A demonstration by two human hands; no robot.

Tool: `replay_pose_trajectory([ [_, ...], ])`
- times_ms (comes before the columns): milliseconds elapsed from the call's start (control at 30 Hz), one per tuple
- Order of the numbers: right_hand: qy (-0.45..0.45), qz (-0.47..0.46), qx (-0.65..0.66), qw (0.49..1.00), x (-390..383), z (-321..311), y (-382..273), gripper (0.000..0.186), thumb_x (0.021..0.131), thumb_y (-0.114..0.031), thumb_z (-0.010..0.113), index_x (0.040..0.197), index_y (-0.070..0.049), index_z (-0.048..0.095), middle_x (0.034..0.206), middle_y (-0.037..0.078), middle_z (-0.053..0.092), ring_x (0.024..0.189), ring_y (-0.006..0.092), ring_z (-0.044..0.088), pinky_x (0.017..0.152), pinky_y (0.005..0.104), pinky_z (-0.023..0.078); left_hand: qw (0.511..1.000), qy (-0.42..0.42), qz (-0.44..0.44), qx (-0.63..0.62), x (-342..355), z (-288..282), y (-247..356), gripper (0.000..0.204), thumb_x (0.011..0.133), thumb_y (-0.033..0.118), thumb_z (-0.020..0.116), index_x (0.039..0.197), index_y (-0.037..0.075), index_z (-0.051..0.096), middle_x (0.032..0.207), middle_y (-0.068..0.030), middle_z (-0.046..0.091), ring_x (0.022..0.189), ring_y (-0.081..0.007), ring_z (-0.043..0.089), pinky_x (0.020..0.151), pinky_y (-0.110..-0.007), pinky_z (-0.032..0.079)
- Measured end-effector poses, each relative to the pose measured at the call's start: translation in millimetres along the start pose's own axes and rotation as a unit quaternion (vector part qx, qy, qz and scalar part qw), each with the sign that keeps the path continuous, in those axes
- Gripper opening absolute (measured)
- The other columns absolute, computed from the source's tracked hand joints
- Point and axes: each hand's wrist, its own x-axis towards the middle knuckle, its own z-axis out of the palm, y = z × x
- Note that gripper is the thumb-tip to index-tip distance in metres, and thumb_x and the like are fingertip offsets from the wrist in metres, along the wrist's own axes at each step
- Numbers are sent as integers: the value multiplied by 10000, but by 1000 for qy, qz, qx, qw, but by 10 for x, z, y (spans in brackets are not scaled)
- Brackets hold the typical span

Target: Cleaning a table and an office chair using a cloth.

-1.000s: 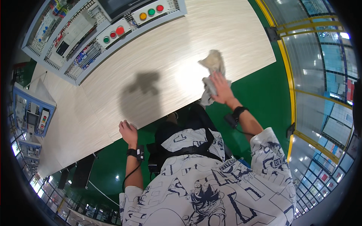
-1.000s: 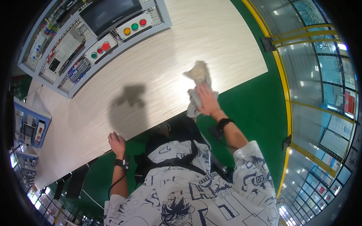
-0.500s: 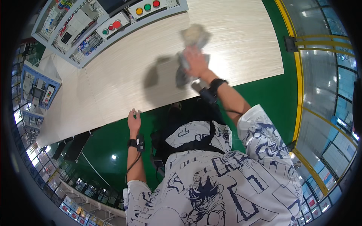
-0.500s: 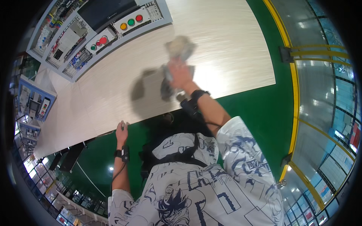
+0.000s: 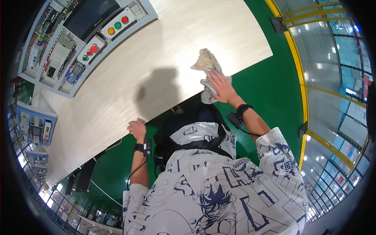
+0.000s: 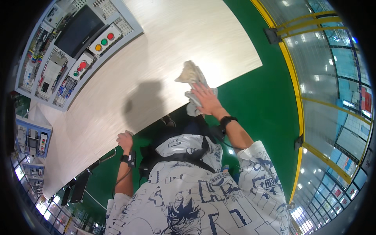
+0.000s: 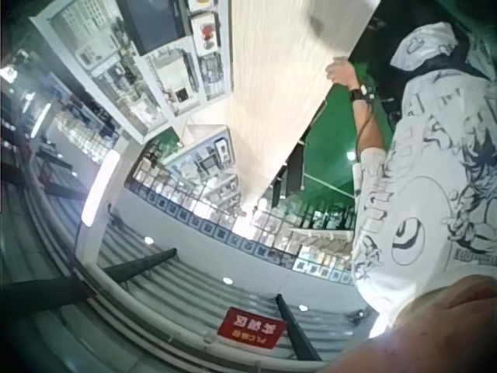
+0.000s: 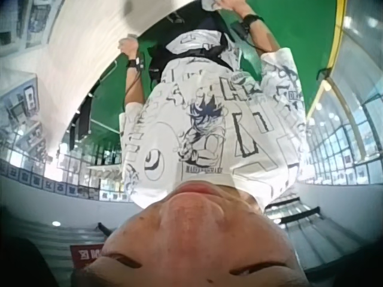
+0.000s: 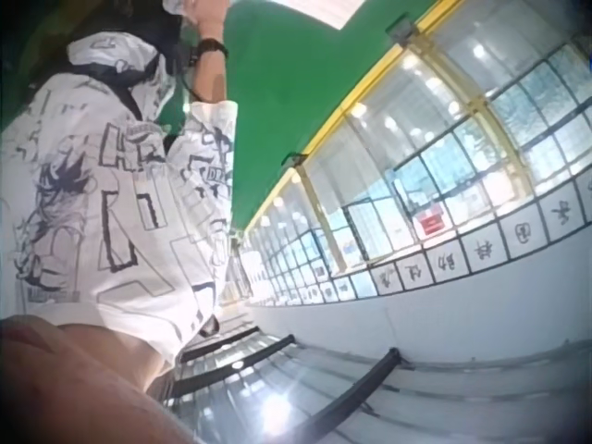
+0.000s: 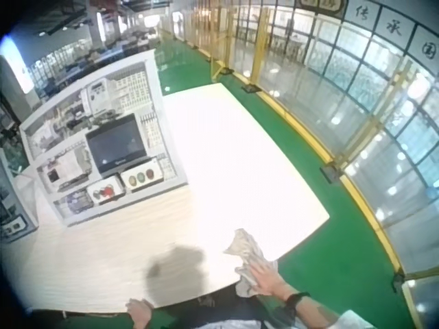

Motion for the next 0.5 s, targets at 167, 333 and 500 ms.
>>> replay_pose_trajectory([
  [167,17,-41,43,998,156,-301,749,774,716,-276,651,1382,-125,285,1487,116,153,1375,315,118,1114,442,151,989,78,65,109,-73,140,-713,463,890,348,448,1142,-37,397,1048,-269,474,922,-432,524,815,-457,452],
  [333,108,-33,21,993,382,-518,1761,749,742,-303,637,1376,-103,290,1474,159,161,1350,372,156,1093,442,195,987,-50,-11,-155,-271,-220,189,415,910,295,389,1099,-49,527,1098,-230,520,981,-403,517,866,-424,414],
  [500,158,92,13,983,1200,-488,1567,747,750,-355,627,1369,-88,306,1464,187,170,1342,411,131,1058,568,151,887,-36,-137,-440,-776,-147,755,409,928,306,421,1123,-31,549,1071,-192,598,1007,-321,557,874,-351,419],
])
